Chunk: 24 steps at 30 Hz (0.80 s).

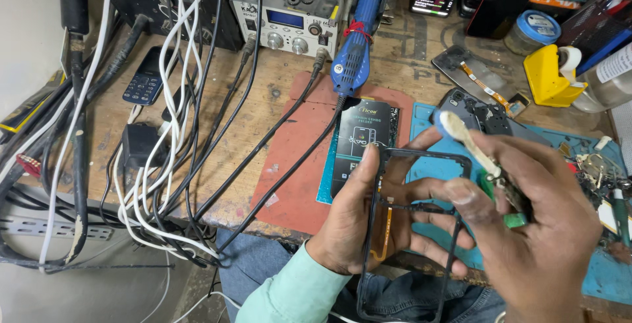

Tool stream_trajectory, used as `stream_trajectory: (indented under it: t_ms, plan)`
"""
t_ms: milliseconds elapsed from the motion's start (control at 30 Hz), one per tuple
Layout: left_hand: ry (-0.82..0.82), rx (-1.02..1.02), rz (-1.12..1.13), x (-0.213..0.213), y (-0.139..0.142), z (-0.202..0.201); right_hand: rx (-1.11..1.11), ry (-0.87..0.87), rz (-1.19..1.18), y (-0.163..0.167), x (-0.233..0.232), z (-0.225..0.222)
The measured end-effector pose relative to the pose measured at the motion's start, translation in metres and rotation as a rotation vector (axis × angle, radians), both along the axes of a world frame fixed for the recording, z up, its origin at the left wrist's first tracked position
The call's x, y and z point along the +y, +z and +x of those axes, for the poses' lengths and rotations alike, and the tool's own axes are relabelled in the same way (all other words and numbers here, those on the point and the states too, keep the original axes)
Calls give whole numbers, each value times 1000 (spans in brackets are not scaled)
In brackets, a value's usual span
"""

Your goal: The person cleans a disassembled smartphone frame and back cover using a soldering iron and a toothbrush. The person first uses the soldering iron to heat the frame, then scrubs it with the toothbrush, and finally repeats the process on the back cover.

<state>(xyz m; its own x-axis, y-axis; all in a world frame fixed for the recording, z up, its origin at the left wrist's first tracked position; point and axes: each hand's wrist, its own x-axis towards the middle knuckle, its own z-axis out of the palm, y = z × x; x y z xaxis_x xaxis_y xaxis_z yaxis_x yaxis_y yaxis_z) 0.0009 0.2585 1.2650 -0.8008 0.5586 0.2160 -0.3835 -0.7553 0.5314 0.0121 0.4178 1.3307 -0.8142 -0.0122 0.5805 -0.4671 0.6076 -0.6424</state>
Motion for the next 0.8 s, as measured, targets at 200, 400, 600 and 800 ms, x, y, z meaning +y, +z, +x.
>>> stream_trajectory:
  t_ms: [200,400,600,800]
  plan:
    - [269,59,-36,6,-4,-3,98,-46,124,-5,-18,15]
    - [443,97,-22,13,-9,1,157,-238,187,-24,-27,16]
    - [470,44,-30,14,-15,3,22,-210,-62,-10,-43,15]
    - [494,128,61,17,-18,-1,129,-148,85,-16,-41,13]
